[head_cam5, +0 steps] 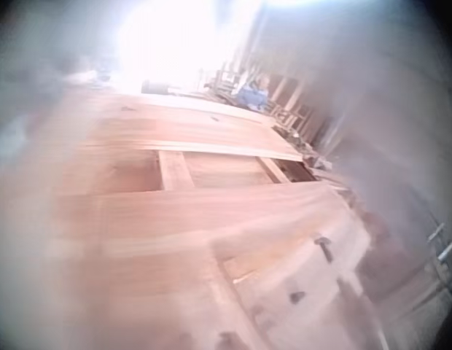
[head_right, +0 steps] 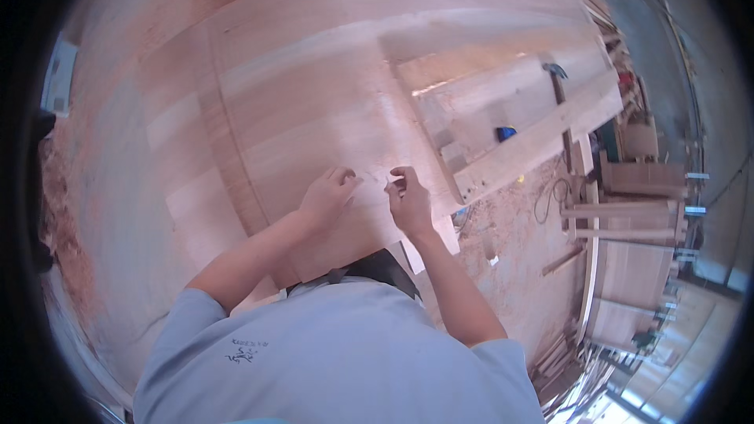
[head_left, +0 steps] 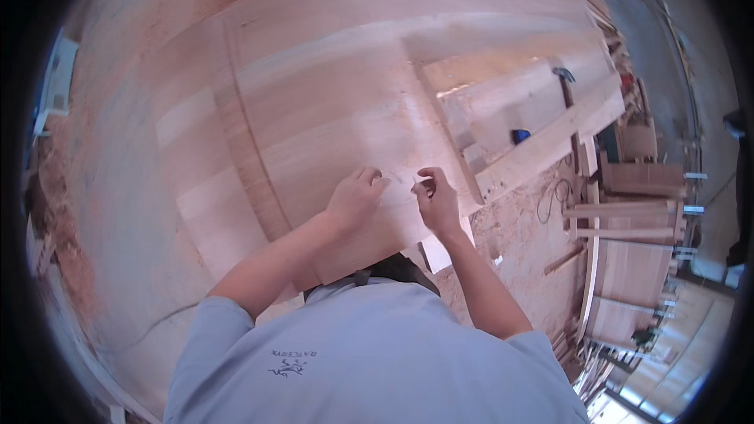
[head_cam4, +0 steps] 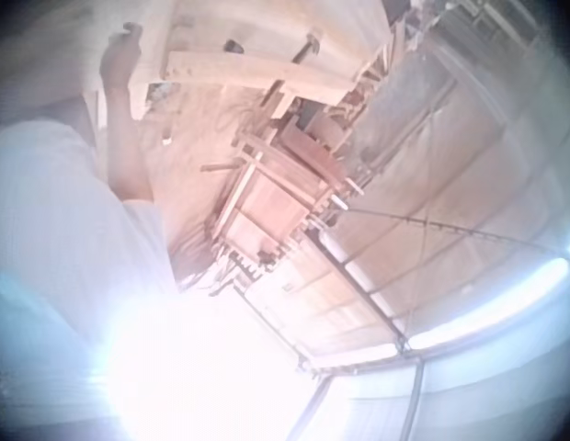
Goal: The person positions and secures wooden planks onto a large curved wooden structure using a hammer and nails. They then use a handheld electric router to smooth the surface of the wood.
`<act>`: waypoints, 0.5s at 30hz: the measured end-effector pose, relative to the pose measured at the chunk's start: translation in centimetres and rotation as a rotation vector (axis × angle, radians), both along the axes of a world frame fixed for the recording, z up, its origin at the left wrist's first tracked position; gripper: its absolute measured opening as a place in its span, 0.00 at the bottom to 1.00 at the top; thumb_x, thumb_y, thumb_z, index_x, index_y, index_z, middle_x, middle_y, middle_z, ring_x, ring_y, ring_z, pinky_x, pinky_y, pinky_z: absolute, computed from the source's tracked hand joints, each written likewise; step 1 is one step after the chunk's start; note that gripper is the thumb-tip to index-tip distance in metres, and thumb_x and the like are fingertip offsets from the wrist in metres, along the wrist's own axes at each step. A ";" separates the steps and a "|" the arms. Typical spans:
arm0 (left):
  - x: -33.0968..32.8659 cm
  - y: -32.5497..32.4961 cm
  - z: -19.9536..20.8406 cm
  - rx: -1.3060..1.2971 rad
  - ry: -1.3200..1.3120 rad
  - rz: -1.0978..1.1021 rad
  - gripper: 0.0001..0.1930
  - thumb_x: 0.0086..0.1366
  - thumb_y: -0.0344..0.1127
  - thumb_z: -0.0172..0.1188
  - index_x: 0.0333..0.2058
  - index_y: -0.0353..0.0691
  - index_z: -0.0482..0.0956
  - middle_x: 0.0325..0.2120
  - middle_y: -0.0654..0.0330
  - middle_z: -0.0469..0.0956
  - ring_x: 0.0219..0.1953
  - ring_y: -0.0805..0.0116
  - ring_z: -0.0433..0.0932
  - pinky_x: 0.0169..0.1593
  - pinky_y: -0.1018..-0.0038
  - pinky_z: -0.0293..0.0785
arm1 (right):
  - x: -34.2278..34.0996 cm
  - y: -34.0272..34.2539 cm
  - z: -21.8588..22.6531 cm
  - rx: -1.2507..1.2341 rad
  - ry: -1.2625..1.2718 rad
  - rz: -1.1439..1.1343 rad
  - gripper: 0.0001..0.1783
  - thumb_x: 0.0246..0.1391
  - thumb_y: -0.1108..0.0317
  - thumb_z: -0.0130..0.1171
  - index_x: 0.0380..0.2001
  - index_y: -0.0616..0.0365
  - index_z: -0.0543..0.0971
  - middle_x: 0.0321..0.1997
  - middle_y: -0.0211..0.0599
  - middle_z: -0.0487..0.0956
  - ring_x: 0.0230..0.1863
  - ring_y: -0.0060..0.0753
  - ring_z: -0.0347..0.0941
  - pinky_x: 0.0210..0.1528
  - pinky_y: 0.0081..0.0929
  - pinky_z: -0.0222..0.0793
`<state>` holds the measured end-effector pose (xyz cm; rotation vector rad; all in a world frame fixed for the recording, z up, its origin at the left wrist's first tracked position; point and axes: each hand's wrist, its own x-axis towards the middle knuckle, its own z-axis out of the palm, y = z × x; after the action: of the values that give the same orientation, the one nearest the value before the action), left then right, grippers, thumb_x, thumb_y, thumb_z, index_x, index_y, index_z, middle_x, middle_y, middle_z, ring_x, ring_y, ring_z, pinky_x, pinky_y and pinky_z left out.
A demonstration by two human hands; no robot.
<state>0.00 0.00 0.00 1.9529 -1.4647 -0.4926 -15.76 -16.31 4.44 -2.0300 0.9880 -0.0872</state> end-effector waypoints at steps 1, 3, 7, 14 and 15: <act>-0.7 -1.2 -1.0 -0.053 -0.020 -0.036 0.17 0.57 0.32 0.65 0.47 0.45 0.82 0.45 0.53 0.78 0.49 0.52 0.78 0.51 0.60 0.78 | -1.6 0.7 1.7 0.033 0.000 -0.055 0.23 0.63 0.69 0.64 0.60 0.56 0.76 0.37 0.38 0.85 0.37 0.32 0.83 0.44 0.27 0.79; 2.4 -2.8 -2.0 -0.043 -0.143 -0.131 0.12 0.57 0.32 0.64 0.41 0.43 0.83 0.41 0.54 0.79 0.45 0.52 0.79 0.48 0.58 0.78 | -2.2 1.4 0.7 0.128 -0.120 -0.201 0.19 0.61 0.70 0.66 0.55 0.59 0.80 0.35 0.37 0.85 0.35 0.27 0.82 0.41 0.25 0.79; -1.5 -5.2 -3.4 -0.006 -0.138 -0.143 0.07 0.58 0.32 0.61 0.36 0.42 0.82 0.39 0.55 0.77 0.47 0.55 0.77 0.48 0.59 0.76 | -12.6 -2.2 2.6 0.312 -0.189 -0.533 0.13 0.59 0.71 0.68 0.45 0.65 0.84 0.35 0.35 0.85 0.33 0.24 0.81 0.37 0.23 0.79; -1.7 -4.1 -2.9 0.160 -0.334 0.142 0.05 0.63 0.31 0.61 0.37 0.38 0.79 0.37 0.51 0.77 0.44 0.49 0.78 0.47 0.55 0.77 | -21.7 -7.8 0.7 0.373 -0.283 -0.612 0.08 0.65 0.71 0.63 0.44 0.63 0.81 0.32 0.34 0.85 0.31 0.21 0.79 0.34 0.20 0.75; -2.1 -3.9 -1.6 0.139 -0.309 0.203 0.06 0.63 0.30 0.61 0.39 0.38 0.79 0.37 0.51 0.77 0.43 0.48 0.78 0.47 0.55 0.77 | -21.9 -8.2 0.6 0.376 -0.292 -0.552 0.08 0.66 0.71 0.62 0.44 0.63 0.81 0.32 0.34 0.85 0.32 0.21 0.79 0.35 0.20 0.75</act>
<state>-2.08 -3.86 -1.64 2.3407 -1.4228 -0.2125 -37.65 -24.52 5.01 -1.3219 1.2406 -0.4440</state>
